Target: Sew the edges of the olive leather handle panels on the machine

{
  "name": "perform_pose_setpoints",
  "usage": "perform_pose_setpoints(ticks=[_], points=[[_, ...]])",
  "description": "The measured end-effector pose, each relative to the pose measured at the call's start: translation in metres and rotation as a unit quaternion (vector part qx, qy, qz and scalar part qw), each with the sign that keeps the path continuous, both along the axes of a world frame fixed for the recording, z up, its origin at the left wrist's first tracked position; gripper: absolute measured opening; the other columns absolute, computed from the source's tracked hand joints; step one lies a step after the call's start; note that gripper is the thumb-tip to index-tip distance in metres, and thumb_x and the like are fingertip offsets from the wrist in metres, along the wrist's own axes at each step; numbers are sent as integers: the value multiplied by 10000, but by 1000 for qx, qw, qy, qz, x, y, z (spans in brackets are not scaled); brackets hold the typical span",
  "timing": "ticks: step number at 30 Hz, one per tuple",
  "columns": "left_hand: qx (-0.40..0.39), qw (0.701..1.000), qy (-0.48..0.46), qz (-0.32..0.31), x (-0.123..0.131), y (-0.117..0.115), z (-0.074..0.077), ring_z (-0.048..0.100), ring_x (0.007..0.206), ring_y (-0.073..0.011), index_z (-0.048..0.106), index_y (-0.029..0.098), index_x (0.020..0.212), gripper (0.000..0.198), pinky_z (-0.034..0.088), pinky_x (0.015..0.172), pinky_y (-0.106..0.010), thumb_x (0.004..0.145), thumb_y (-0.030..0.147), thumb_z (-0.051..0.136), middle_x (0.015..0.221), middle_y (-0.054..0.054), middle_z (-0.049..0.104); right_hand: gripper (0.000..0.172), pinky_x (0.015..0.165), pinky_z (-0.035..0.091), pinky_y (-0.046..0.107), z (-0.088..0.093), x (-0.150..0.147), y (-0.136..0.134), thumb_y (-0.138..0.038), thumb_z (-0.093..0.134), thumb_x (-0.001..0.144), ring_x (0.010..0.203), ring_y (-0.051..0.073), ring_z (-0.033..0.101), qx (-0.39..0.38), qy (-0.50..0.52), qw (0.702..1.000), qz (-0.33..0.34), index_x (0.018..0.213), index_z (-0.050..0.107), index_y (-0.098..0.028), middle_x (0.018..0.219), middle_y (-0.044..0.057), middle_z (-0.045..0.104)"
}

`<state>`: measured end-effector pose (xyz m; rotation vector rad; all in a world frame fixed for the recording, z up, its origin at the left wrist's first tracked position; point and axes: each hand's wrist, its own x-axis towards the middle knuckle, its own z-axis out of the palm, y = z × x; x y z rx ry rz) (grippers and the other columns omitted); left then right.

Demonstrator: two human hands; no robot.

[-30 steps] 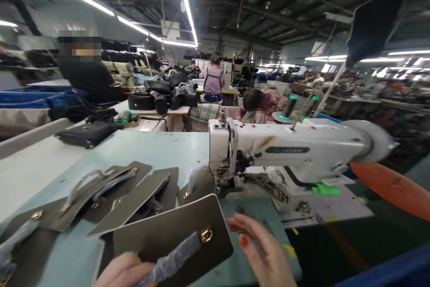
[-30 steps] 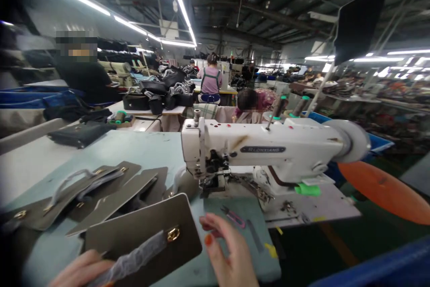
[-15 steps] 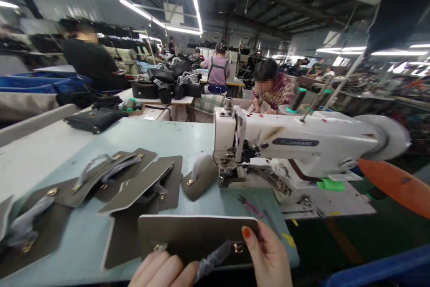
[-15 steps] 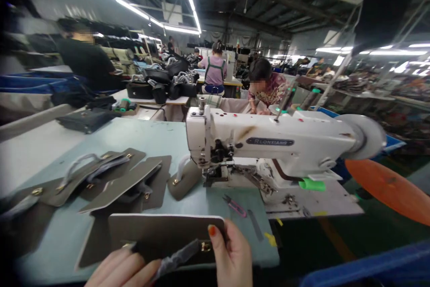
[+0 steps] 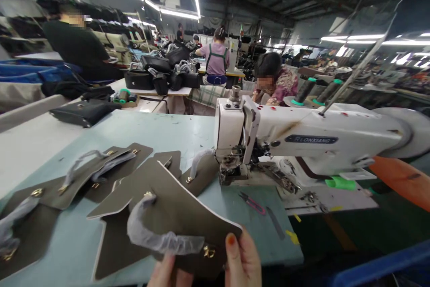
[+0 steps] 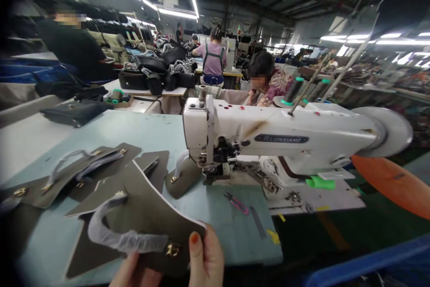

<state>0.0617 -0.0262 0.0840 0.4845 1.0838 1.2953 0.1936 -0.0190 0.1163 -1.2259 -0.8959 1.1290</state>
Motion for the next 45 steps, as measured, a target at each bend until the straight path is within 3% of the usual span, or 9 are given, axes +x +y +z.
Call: perform_pose_setpoints(ticks=[2, 5, 11, 20, 26, 33, 37, 42, 45], points=[[-28, 999, 18, 23, -9, 25, 8, 613, 1143, -300, 642, 385, 1142, 422, 567, 892, -387, 764, 573, 629, 1121, 8, 723, 515, 651, 542, 300, -3, -1, 8, -658, 597, 778, 727, 223, 645, -37, 40, 998, 34, 947, 698, -182, 818, 89, 693], [-45, 998, 12, 29, -26, 63, 22, 652, 1081, -280, 614, 298, 1189, 536, 582, 858, -338, 688, 394, 777, 1141, -7, 716, 471, 570, 486, 232, -3, 11, 28, -620, 594, 805, 603, 160, 590, -72, 1, 993, 96, 741, 653, -157, 646, 39, 625], [-45, 995, 6, -89, -36, 134, 40, 707, 930, -306, 666, 145, 1112, 521, 605, 755, -343, 653, 337, 819, 1021, -111, 751, 565, 502, 386, 183, -7, 26, 74, -595, 458, 901, 501, 99, 516, -85, -111, 971, 192, 612, 610, -133, 544, 25, 578], [-23, 980, 54, -189, -34, 197, 30, 732, 765, -284, 691, 118, 1061, 405, 608, 712, -385, 700, 282, 772, 895, -105, 771, 522, 449, 373, 163, -30, 20, 104, -570, 433, 928, 437, 71, 478, -85, -115, 978, 149, 651, 562, -146, 511, -19, 523], [-25, 978, 95, -183, -29, 211, 36, 725, 743, -306, 727, 100, 841, 329, 609, 669, -388, 609, 325, 791, 767, -91, 766, 543, 413, 376, 154, -29, 16, 109, -623, 460, 883, 411, 58, 466, -91, -58, 986, 127, 627, 531, -149, 528, -17, 533], [-24, 970, 88, -225, -33, 217, 31, 720, 777, -291, 699, 112, 1004, 398, 601, 682, -382, 662, 307, 759, 847, -92, 765, 533, 443, 406, 165, -29, 10, 106, -623, 459, 881, 427, 63, 511, -85, -53, 990, 102, 634, 515, -155, 566, -17, 546], [-62, 966, 89, -234, -37, 203, 33, 716, 713, -242, 676, 168, 1018, 350, 594, 620, -329, 689, 269, 742, 878, -67, 765, 519, 446, 408, 163, -29, 10, 105, -612, 459, 886, 419, 59, 512, -73, -52, 991, 98, 642, 508, -157, 567, -27, 534], [-54, 918, 139, -368, -39, 178, 44, 694, 676, -197, 694, 129, 959, 364, 525, 486, -212, 792, 451, 661, 886, -118, 748, 511, 421, 405, 158, -27, 9, 106, -624, 486, 859, 409, 60, 503, -73, -54, 992, 91, 656, 513, -156, 561, -36, 516], [-16, 884, 200, -423, -39, 174, 45, 564, 467, -98, 709, 84, 818, 474, 383, 366, -153, 816, 544, 598, 742, -125, 722, 501, 403, 415, 161, -29, 8, 105, -625, 519, 836, 405, 63, 492, -71, -40, 993, 83, 672, 525, -152, 563, -35, 519]])
